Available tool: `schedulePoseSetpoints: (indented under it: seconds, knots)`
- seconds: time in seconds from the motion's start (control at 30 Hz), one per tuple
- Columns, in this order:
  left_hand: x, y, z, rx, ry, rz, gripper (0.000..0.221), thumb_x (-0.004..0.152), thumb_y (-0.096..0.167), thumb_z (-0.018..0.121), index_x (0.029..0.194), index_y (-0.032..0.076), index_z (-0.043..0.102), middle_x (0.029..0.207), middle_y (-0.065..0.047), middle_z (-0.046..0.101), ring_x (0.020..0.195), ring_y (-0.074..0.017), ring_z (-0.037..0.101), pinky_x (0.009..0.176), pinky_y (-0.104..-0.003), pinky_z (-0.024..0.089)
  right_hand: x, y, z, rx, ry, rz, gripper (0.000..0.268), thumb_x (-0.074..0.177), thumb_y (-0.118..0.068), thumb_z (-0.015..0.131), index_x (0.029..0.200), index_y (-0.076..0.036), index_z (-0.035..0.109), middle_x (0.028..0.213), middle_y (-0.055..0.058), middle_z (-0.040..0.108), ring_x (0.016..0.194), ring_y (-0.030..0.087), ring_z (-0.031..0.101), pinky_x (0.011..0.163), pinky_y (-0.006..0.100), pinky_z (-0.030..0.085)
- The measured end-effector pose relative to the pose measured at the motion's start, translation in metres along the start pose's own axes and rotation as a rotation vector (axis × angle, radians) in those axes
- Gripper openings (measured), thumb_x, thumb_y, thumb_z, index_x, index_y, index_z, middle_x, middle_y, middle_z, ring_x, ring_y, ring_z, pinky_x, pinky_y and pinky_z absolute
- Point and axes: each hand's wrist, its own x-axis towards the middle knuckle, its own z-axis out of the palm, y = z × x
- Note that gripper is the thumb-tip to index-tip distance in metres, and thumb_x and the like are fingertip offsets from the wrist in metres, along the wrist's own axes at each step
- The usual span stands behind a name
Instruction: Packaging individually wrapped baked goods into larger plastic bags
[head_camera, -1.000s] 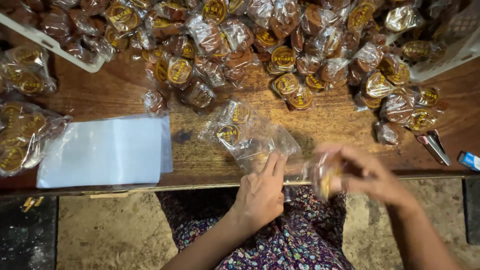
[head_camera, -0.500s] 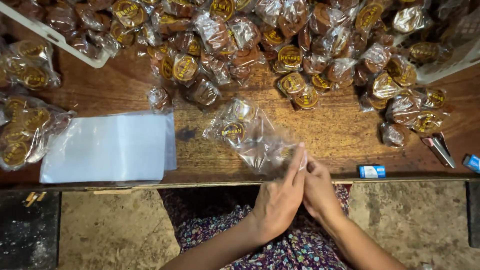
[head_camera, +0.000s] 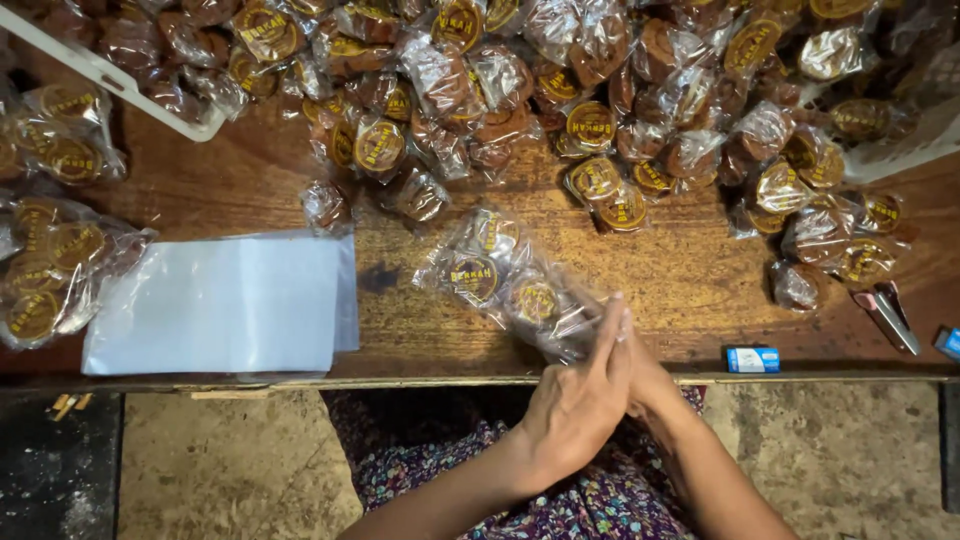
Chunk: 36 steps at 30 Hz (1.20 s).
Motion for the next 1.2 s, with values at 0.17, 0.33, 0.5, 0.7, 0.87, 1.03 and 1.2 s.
schedulePoseSetpoints:
  seconds: [0.17, 0.33, 0.5, 0.7, 0.87, 1.03, 1.2]
  knots:
    - [0.003, 0.010, -0.009, -0.028, -0.042, 0.072, 0.051, 0.095, -0.002, 0.060, 0.138, -0.023, 0.043, 0.160, -0.039, 0.002, 0.044, -0.0322, 0.068, 0.034, -0.038, 0.058, 0.000, 0.003, 0.001, -0.042, 0.043, 0.008, 0.066, 0.099, -0.048, 0.034, 0.154, -0.013, 0.039, 0.154, 0.015, 0.036, 0.142, 0.028, 0.031, 0.115, 0.043, 0.020]
    - [0.003, 0.017, -0.008, -0.248, -0.125, 0.098, 0.047, 0.097, -0.007, 0.053, 0.135, -0.030, 0.036, 0.161, -0.040, -0.004, 0.041, -0.0365, 0.063, 0.032, -0.041, 0.055, 0.003, 0.003, -0.003, -0.106, 0.099, 0.007, 0.063, 0.094, -0.039, 0.050, 0.152, -0.016, 0.044, 0.138, 0.011, 0.049, 0.123, 0.022, 0.046, 0.102, 0.037, 0.035]
    - [-0.002, 0.009, -0.007, 0.142, 0.324, -0.026, 0.078, 0.080, 0.030, 0.072, 0.151, 0.008, 0.050, 0.157, -0.033, 0.035, 0.056, -0.0278, 0.065, 0.037, -0.035, 0.050, 0.018, 0.000, -0.004, -0.183, 0.161, -0.009, 0.066, 0.088, -0.027, 0.072, 0.149, -0.019, 0.050, 0.116, 0.006, 0.066, 0.098, 0.013, 0.065, 0.084, 0.028, 0.055]
    - [-0.004, 0.006, 0.010, 0.111, 0.373, 0.277, 0.039, 0.093, -0.005, 0.049, 0.127, -0.021, 0.059, 0.132, -0.038, 0.058, 0.066, -0.0267, 0.064, 0.051, -0.036, 0.050, 0.024, 0.028, 0.013, 0.951, 0.242, 0.293, 0.017, 0.091, -0.009, 0.074, 0.105, -0.008, 0.066, 0.084, 0.006, 0.067, 0.069, 0.015, 0.069, 0.055, 0.022, 0.057]
    - [-0.011, 0.016, -0.005, 0.102, 0.471, 0.404, 0.028, 0.108, 0.006, 0.055, 0.134, -0.002, 0.062, 0.127, -0.011, 0.064, 0.061, -0.0210, 0.062, 0.043, -0.032, 0.050, 0.037, 0.014, 0.028, 1.076, -0.159, 0.211, 0.049, 0.096, 0.000, 0.059, 0.141, 0.006, 0.043, 0.119, 0.026, 0.056, 0.097, 0.023, 0.066, 0.078, 0.024, 0.061]
    - [-0.007, -0.015, -0.005, -0.395, 0.316, 0.496, 0.036, 0.106, 0.000, 0.053, 0.142, -0.002, 0.052, 0.131, -0.031, 0.066, 0.061, -0.0249, 0.062, 0.044, -0.033, 0.051, 0.050, 0.035, 0.038, 0.486, 0.238, 0.032, 0.034, 0.091, -0.017, 0.072, 0.114, 0.004, 0.060, 0.087, 0.021, 0.076, 0.075, 0.025, 0.077, 0.070, 0.026, 0.065]
    - [0.008, -0.131, -0.036, 0.308, 0.569, -0.290, 0.046, 0.103, 0.034, 0.053, 0.148, 0.026, 0.053, 0.168, 0.002, 0.027, 0.147, -0.0393, 0.031, 0.107, -0.063, 0.035, 0.060, -0.047, 0.054, -0.099, 0.279, 0.454, 0.040, 0.074, -0.047, 0.082, 0.110, -0.031, 0.072, 0.089, -0.002, 0.075, 0.079, 0.017, 0.073, 0.067, 0.033, 0.058]
